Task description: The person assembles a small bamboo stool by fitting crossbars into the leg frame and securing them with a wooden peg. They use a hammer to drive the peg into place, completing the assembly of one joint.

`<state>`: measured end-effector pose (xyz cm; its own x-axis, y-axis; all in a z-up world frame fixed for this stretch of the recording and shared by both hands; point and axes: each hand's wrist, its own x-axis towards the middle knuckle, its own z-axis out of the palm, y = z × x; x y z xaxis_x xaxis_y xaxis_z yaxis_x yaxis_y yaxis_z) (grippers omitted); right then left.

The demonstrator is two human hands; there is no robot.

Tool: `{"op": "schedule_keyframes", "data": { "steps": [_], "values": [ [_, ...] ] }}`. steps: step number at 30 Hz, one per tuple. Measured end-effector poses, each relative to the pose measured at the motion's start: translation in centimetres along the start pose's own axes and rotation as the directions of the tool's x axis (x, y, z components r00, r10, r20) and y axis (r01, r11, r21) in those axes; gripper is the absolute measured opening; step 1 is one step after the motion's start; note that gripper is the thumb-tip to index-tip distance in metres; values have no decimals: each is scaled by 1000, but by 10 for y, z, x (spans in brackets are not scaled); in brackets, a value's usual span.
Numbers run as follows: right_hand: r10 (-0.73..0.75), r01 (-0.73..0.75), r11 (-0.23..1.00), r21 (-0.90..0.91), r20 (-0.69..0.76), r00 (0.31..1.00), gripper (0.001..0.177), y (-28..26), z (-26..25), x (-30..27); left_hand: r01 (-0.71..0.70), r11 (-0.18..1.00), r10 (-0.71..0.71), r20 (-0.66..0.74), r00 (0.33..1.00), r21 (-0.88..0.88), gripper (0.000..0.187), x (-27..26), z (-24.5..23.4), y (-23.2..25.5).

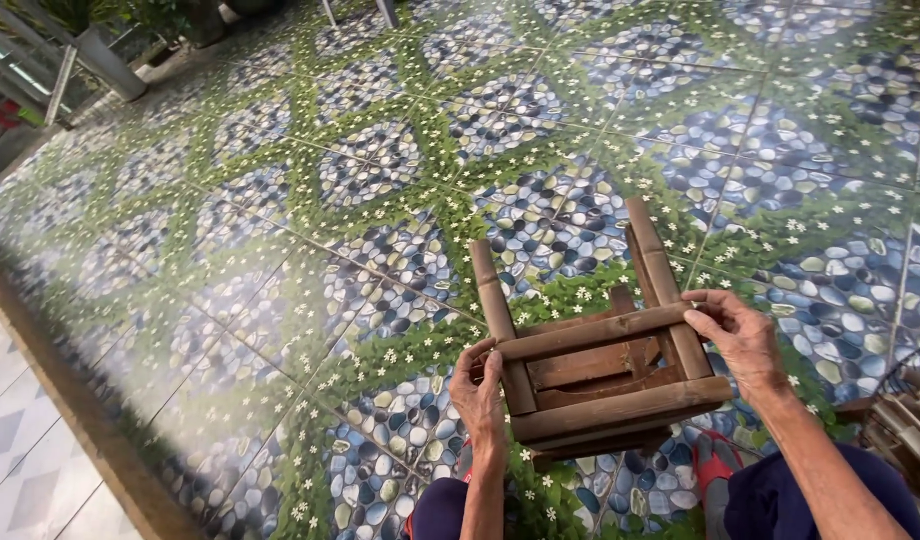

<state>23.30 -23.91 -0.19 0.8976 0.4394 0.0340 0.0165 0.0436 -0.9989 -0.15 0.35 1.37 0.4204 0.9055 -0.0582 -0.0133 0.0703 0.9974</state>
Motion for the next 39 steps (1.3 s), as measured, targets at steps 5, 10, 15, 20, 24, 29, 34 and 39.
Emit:
{"op": "schedule_keyframes", "data": {
  "steps": [5, 10, 15, 20, 24, 29, 34, 39],
  "values": [
    [-15, 1, 991, -134, -101, 995, 30, 4, 8, 1, -104, 992, 107, -48, 993, 67, 22, 0, 1, -8],
    [-35, 27, 991, -129, -60, 998, 28, 5, 2, 0, -134, 989, 136, -27, 990, 70, 20, 0, 3, -11],
    [-70, 59, 987, -151, -71, 995, 30, 8, 3, 3, -144, 985, 150, -63, 987, 97, 21, 6, 2, -20],
    [-52, 45, 995, -90, -81, 995, 28, 2, 9, -2, -152, 987, 153, -25, 988, 47, 21, 4, 2, -25],
    [-33, 28, 998, -58, -96, 995, 28, 1, 10, -3, -133, 990, 136, -71, 988, 51, 21, 2, 7, -22],
    [-36, 32, 998, -50, -81, 996, 27, -4, 10, -3, -166, 985, 169, -61, 984, 43, 22, 2, 6, -24],
    [-48, 43, 996, -74, -69, 996, 27, -4, 7, -8, -185, 981, 188, -35, 982, 62, 23, -2, 3, -22],
    [-43, 38, 997, -69, -80, 996, 29, -7, 13, -5, -182, 981, 185, -41, 982, 64, 23, 1, 3, -21]
  ]
}}
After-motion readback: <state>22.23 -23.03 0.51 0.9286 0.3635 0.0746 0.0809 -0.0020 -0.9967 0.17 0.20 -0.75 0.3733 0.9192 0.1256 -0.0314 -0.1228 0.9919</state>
